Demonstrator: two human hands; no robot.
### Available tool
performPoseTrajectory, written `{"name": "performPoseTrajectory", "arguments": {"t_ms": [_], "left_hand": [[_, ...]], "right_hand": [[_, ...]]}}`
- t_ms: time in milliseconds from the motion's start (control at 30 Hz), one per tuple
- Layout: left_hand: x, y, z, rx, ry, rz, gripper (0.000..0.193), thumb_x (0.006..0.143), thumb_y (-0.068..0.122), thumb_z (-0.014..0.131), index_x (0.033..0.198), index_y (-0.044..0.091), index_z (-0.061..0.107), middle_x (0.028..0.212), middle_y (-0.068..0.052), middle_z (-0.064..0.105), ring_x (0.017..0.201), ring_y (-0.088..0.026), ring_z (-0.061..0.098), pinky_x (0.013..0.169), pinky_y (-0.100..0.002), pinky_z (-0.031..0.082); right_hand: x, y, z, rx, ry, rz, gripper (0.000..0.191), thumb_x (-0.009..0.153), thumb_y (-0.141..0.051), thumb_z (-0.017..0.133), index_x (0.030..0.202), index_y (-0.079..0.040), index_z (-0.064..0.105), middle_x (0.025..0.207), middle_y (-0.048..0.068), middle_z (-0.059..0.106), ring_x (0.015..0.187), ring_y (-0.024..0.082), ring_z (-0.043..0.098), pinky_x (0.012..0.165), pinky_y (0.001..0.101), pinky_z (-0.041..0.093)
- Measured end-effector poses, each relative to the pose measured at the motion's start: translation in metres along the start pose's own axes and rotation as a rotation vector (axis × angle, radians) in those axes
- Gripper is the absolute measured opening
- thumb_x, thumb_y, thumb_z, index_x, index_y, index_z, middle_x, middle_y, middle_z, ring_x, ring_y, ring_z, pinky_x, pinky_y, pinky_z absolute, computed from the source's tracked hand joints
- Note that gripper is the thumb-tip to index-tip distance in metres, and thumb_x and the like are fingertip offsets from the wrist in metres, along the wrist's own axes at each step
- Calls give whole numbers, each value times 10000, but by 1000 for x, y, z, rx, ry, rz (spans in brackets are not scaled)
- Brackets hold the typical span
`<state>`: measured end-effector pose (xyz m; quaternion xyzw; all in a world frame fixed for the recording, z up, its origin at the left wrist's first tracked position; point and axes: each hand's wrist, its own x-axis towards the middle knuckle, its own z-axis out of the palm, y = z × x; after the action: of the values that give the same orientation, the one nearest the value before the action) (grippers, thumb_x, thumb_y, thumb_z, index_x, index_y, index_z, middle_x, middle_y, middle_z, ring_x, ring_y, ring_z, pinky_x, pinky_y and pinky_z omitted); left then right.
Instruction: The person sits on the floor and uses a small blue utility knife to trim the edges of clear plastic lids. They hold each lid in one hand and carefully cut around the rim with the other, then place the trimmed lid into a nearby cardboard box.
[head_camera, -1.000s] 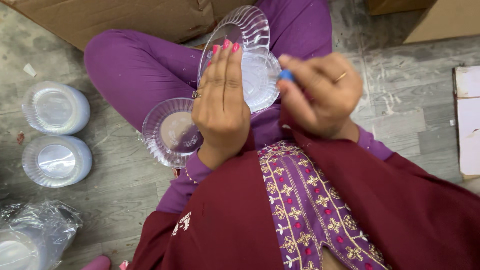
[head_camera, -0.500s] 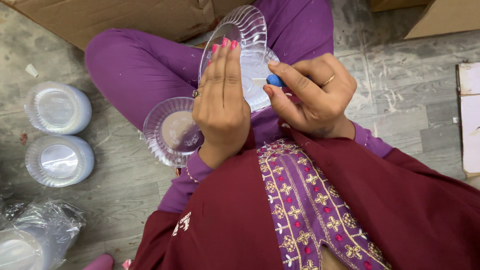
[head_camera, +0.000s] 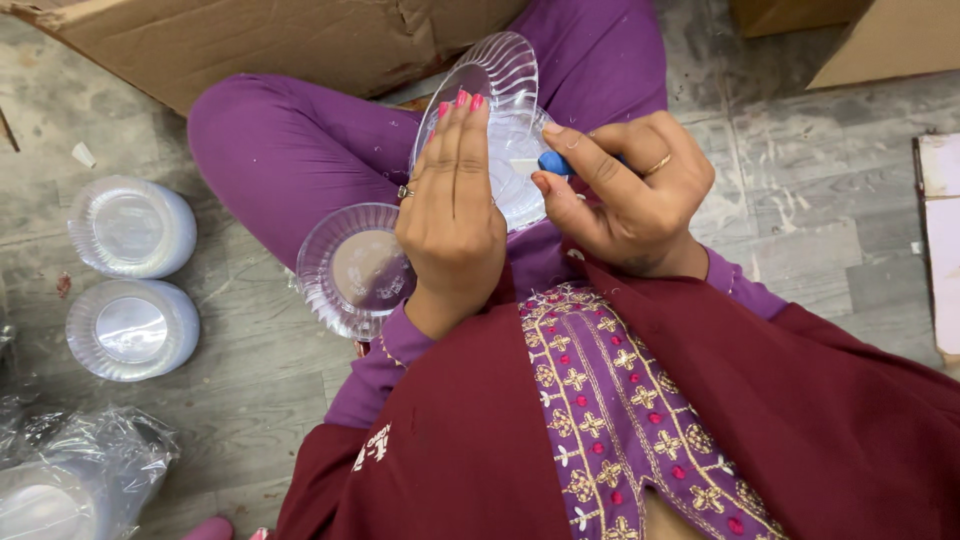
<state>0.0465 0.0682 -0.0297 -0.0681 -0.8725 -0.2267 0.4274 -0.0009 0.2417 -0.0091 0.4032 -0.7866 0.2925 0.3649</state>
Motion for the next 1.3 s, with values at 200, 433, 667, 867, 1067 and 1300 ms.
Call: {"name": "performPoseTrajectory", "arguments": {"t_ms": [200,433,667,867,1067,1300], "left_hand": [[0,0,1,-14,-3,-8,366,970,-150,536,1327,-108,604,1296,-215,687,1265,-345,686,1117,-413,559],[-1,-1,2,-20,-16,-14,371,953,-152,547,1317,-113,606,1272,-210,692,1238,-341,694,1098,-409,565],[-2,0,4,13,-24,-44,349,966,-134,566,1308,-96,625,1246,-192,709,1204,-319,712,1056,-385,578],[-2,-3,2,51,4,-15,351,978,-157,554,1318,-98,622,1282,-203,692,1246,-334,694,1094,-402,574],[-1,-3,0,70,-1,44,339,983,-154,577,1309,-87,643,1288,-199,695,1256,-339,685,1081,-404,570],[-1,-3,-1,95,6,31,344,991,-156,568,1320,-84,638,1303,-189,692,1275,-329,678,1099,-402,569]], "right_hand": [[-1,2,-1,7,-18,18,391,889,-193,931,1229,-78,775,894,31,666,749,201,560,629,323,443],[0,2,-1,1,-34,34,421,897,-215,948,1252,-82,765,913,28,675,757,199,560,639,323,448],[2,8,-1,22,-79,-4,354,933,-196,915,1209,-44,754,951,59,706,748,215,597,667,343,466],[-9,15,3,273,-99,195,140,1073,-145,705,1099,-16,753,804,77,673,665,180,633,583,290,460],[-13,18,8,542,-303,620,267,1138,-231,606,1048,-3,712,730,40,652,631,100,565,589,254,442],[-18,9,11,591,-329,570,288,1142,-235,574,1046,6,700,860,41,721,715,71,630,653,244,505]]}}
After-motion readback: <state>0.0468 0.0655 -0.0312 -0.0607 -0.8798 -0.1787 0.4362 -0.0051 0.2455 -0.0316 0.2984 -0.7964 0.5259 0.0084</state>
